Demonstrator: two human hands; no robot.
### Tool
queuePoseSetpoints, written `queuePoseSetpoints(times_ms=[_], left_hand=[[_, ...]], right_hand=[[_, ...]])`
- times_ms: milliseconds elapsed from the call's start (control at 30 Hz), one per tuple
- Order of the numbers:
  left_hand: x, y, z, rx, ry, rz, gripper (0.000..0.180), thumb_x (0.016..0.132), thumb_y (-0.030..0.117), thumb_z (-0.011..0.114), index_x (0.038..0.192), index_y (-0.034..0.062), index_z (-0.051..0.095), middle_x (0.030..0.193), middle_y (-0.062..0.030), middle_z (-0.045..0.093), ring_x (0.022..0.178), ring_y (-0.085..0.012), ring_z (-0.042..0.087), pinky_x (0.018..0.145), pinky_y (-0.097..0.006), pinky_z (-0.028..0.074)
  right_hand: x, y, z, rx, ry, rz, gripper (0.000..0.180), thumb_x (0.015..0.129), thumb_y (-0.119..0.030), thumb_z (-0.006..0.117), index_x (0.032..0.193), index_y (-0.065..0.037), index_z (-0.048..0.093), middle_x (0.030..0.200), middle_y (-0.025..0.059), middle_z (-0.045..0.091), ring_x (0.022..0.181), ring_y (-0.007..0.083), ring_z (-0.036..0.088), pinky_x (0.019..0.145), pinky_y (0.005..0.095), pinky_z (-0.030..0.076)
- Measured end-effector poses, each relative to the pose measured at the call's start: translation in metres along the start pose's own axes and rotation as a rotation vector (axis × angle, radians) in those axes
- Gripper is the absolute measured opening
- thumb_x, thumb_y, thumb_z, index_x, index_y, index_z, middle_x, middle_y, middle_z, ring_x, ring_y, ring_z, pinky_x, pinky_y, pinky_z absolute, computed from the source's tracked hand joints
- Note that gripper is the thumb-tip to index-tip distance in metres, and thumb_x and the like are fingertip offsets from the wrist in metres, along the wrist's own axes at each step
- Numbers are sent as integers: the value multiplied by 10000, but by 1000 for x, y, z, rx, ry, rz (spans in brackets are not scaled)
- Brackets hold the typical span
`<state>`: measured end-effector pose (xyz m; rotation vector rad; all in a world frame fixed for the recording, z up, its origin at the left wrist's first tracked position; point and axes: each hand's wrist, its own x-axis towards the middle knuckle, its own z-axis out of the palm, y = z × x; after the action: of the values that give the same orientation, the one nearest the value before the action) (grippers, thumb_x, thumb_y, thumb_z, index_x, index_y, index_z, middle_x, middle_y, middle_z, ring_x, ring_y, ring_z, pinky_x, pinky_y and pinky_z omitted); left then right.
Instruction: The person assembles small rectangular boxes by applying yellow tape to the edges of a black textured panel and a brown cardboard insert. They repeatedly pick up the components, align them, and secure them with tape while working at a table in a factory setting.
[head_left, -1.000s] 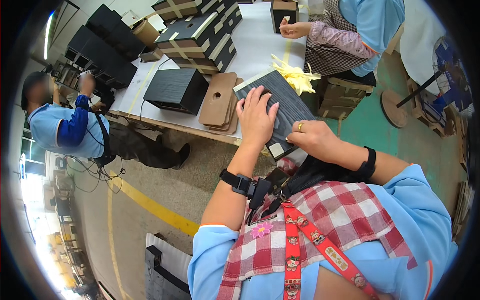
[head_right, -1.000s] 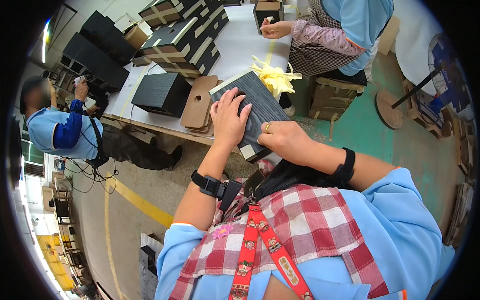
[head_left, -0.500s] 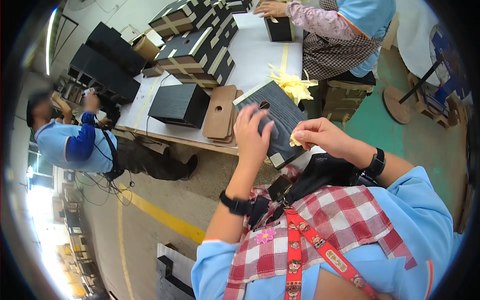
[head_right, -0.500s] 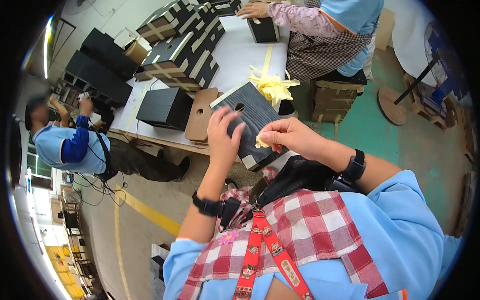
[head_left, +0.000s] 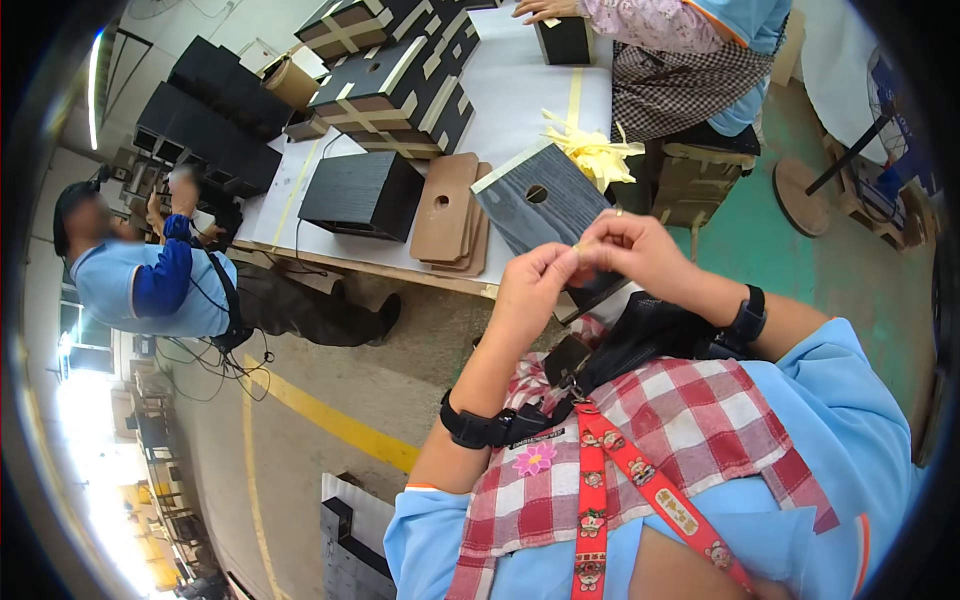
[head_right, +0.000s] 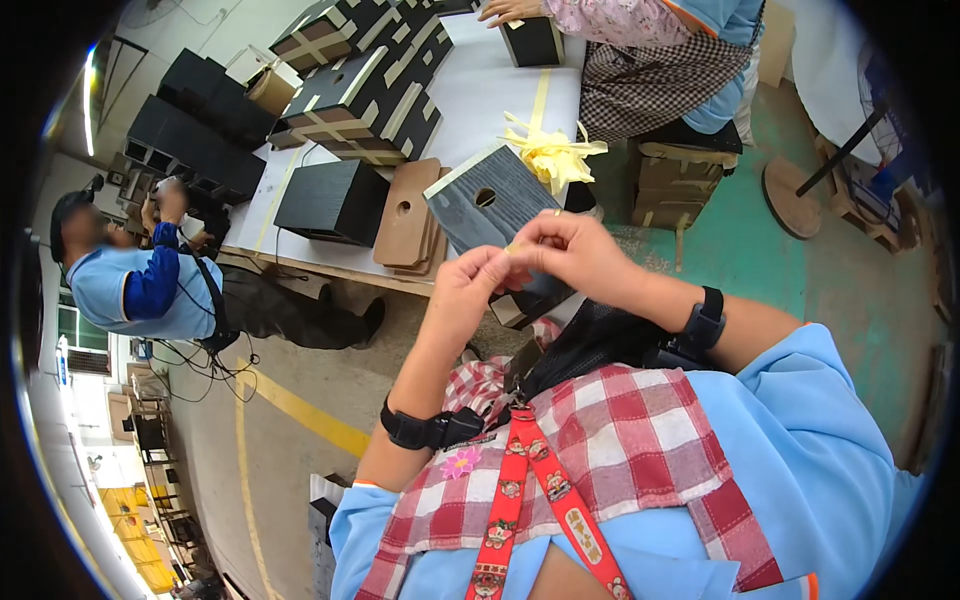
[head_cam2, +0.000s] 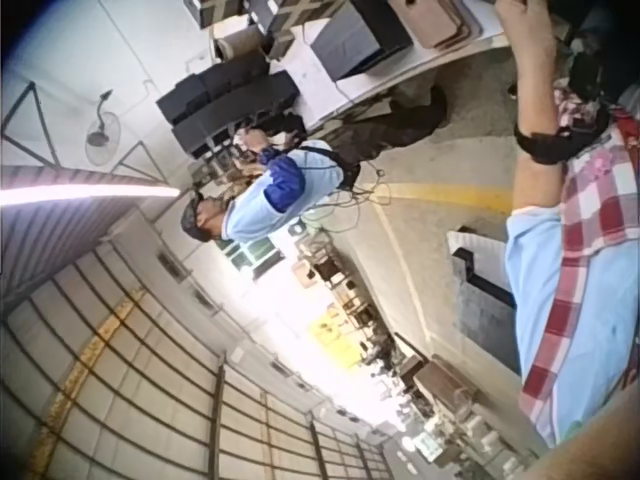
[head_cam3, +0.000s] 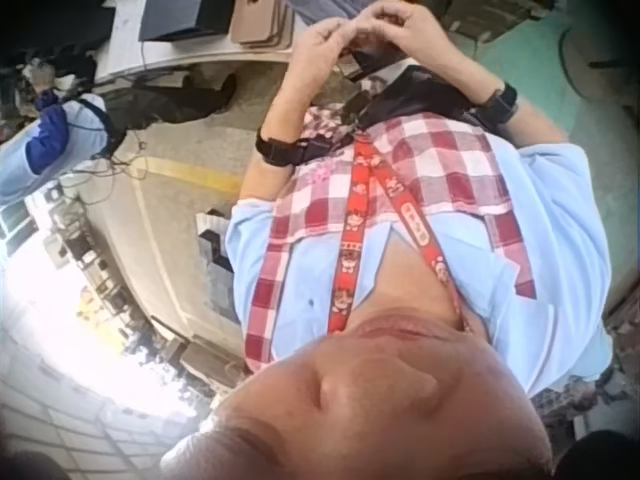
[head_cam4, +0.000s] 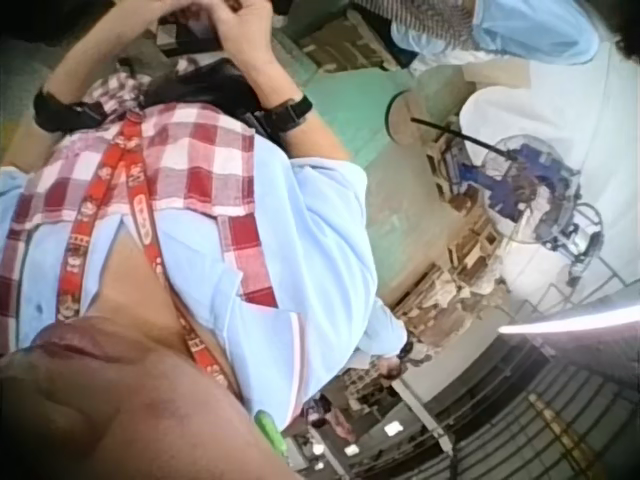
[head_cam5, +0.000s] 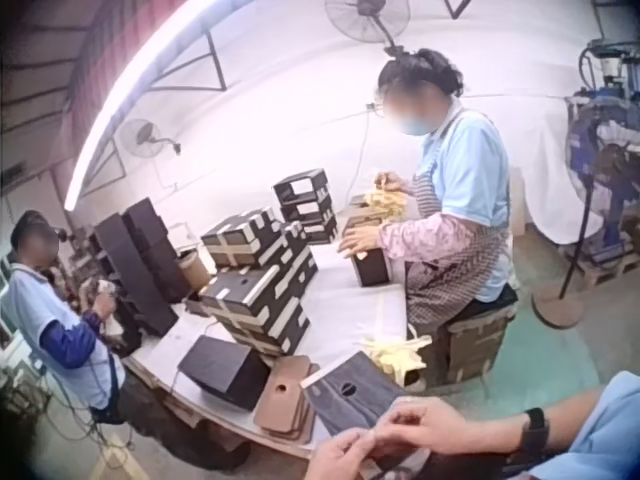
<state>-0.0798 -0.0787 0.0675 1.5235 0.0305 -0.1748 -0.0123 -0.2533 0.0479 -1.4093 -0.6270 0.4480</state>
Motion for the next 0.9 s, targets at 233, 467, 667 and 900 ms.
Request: queuePoseSetpoints(times_ms=[233,467,667,900], left_hand=[[43,-23,-34,399,396,366,212,883,139,552,1046,20,617,877,-93,653,828,-188,608,749,-289,466],[60,-51,-25,980,470,585,213,829,173,580,1022,93,622,1213,-70,527,1178,-228,440,977,-445,254],[63,-50,-29,1035,452,557,208,845,201,560,1019,107,625,1230,-62,515,1211,-226,411,1013,-443,224],[62,-51,-30,1022,446,531,210,850,210,553,1020,113,628,1241,-57,510,1221,-226,398,1026,-444,210]], right_hand=[[-5,-19,8,-157,-35,177,102,869,-96,588,856,-21,656,740,8,643,642,62,567,576,225,465],[-1,9,32,-848,-199,-474,109,811,-143,622,897,-77,613,762,71,632,688,263,616,594,338,486],[9,6,29,-729,-245,-344,101,803,-140,612,896,-100,618,773,55,624,696,239,608,586,337,478],[10,8,36,-802,-327,-455,98,809,-145,630,891,-92,627,801,49,626,690,245,600,595,334,477]])
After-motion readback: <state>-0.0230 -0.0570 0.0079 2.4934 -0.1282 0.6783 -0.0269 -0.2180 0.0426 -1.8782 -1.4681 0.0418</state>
